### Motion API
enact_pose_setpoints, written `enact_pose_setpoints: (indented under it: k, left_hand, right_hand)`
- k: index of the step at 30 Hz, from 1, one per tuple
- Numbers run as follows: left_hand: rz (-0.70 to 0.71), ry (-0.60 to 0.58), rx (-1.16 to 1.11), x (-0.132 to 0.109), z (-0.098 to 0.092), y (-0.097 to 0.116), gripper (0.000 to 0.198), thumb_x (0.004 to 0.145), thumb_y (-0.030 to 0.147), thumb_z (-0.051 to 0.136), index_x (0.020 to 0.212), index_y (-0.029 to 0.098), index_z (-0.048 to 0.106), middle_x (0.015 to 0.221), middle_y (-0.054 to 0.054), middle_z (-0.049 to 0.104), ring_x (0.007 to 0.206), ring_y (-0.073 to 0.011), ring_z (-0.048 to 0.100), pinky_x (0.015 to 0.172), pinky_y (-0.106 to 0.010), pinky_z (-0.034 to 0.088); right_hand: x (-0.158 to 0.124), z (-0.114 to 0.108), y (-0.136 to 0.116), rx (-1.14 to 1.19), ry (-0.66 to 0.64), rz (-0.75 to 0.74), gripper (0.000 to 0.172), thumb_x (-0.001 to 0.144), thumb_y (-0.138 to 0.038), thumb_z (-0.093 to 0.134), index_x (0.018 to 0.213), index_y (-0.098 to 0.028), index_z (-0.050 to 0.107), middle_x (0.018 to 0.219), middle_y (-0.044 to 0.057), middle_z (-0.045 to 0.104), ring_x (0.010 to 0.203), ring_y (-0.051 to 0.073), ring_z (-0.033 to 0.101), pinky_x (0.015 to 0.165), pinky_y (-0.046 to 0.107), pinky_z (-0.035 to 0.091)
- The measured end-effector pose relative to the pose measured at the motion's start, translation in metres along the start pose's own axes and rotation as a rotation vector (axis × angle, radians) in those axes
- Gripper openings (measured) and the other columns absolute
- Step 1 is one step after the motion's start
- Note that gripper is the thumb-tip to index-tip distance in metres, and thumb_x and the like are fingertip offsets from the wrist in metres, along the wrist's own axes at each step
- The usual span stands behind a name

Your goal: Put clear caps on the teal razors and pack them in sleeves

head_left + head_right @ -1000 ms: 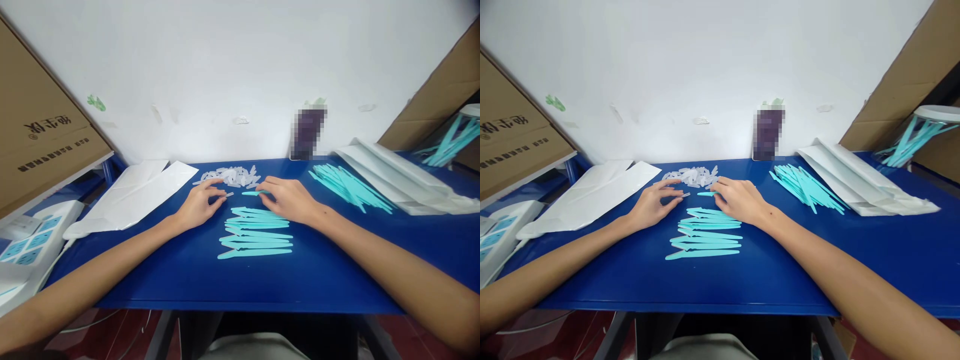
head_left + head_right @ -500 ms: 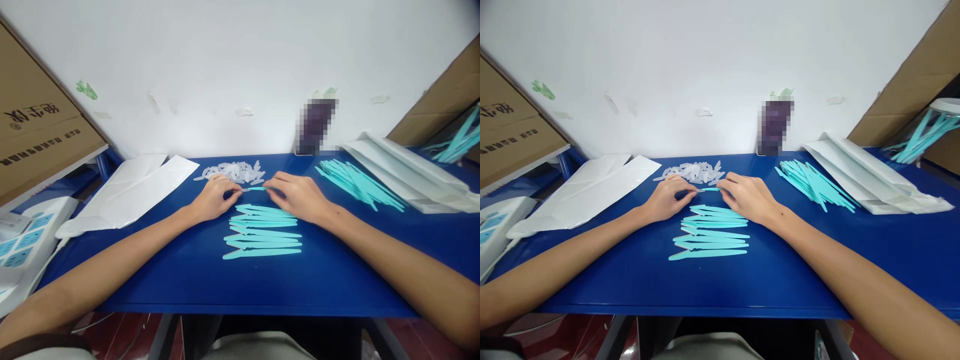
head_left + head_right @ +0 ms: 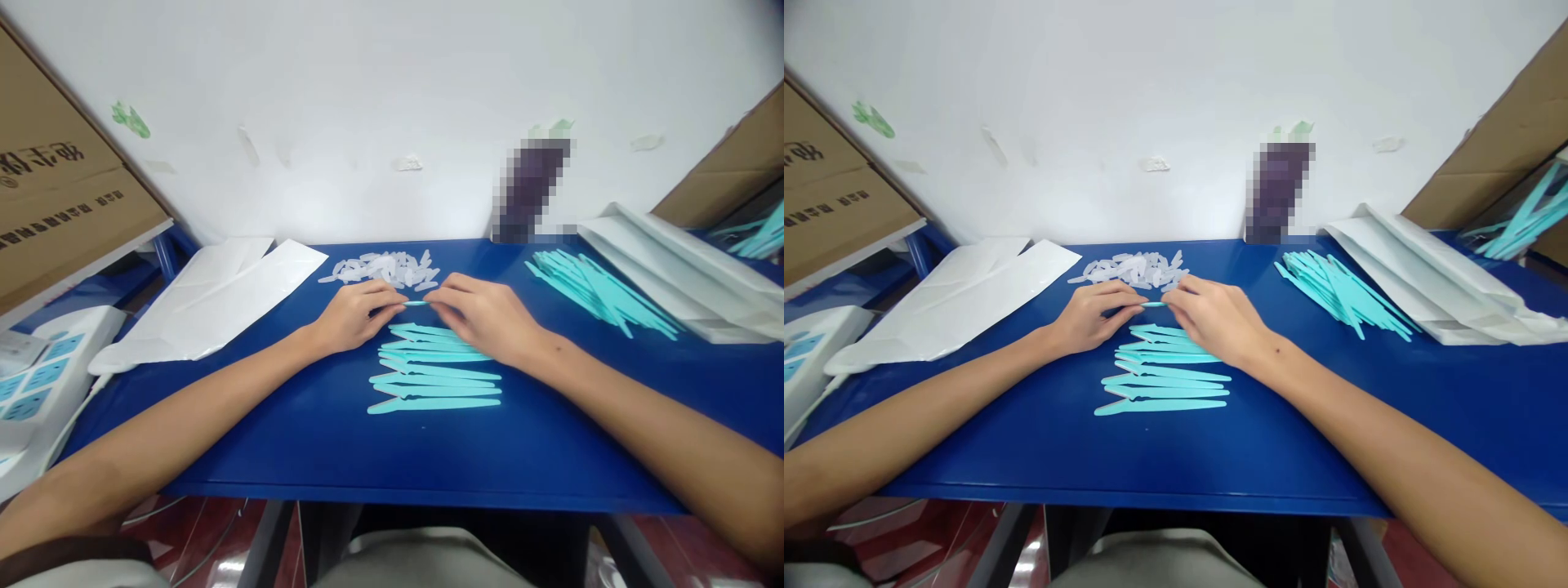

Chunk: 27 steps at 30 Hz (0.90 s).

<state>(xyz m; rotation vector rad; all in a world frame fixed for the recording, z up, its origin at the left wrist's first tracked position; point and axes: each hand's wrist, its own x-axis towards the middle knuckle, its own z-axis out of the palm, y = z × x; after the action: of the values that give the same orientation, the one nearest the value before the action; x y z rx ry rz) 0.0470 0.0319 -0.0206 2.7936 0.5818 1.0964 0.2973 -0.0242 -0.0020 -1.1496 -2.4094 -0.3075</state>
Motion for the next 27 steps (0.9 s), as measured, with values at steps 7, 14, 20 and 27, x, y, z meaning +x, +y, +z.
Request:
enact_pose_setpoints:
  k: [7, 14, 20, 27]
  left_hand:
    - [-0.189, 0.055, -0.031, 0.004, -0.009, 0.001, 0.027, 0.101, 0.031, 0.053, 0.091, 0.019, 0.076, 0.094, -0.006, 0.070, 0.090, -0.0191, 0.065, 0.086, -0.036, 0.052]
    - [-0.404, -0.088, 0.005, 0.007, -0.011, -0.003, 0.038, 0.095, 0.028, 0.048, 0.066, 0.019, 0.071, 0.064, -0.001, 0.069, 0.072, -0.0190, 0.065, 0.082, -0.036, 0.049]
    - [-0.378, -0.111, 0.008, 0.002, -0.007, 0.001, 0.041, 0.103, 0.033, 0.043, 0.087, 0.017, 0.076, 0.056, 0.001, 0.064, 0.057, -0.0155, 0.062, 0.064, -0.029, 0.047]
    - [-0.318, -0.095, 0.105, 0.002, -0.003, -0.002, 0.040, 0.107, 0.033, 0.039, 0.096, 0.015, 0.073, 0.080, -0.006, 0.069, 0.076, -0.0195, 0.064, 0.073, -0.031, 0.048]
  right_hand:
    - [-0.004, -0.004, 0.009, 0.089, -0.036, 0.037, 0.031, 0.099, -0.016, 0.048, 0.118, -0.016, 0.073, 0.104, 0.009, 0.071, 0.086, 0.021, 0.068, 0.072, 0.033, 0.051]
    - [-0.011, -0.006, 0.028, 0.091, -0.136, 0.081, 0.031, 0.099, -0.023, 0.050, 0.118, -0.019, 0.075, 0.109, 0.010, 0.075, 0.100, 0.027, 0.070, 0.081, 0.039, 0.056]
    - [-0.008, -0.016, 0.014, 0.159, -0.159, -0.022, 0.032, 0.102, -0.027, 0.049, 0.119, -0.018, 0.074, 0.115, 0.011, 0.074, 0.105, 0.026, 0.070, 0.087, 0.040, 0.056]
    - [-0.008, -0.017, 0.014, 0.193, -0.222, -0.072, 0.031, 0.103, -0.028, 0.048, 0.118, -0.018, 0.074, 0.119, 0.011, 0.073, 0.104, 0.025, 0.069, 0.087, 0.039, 0.055]
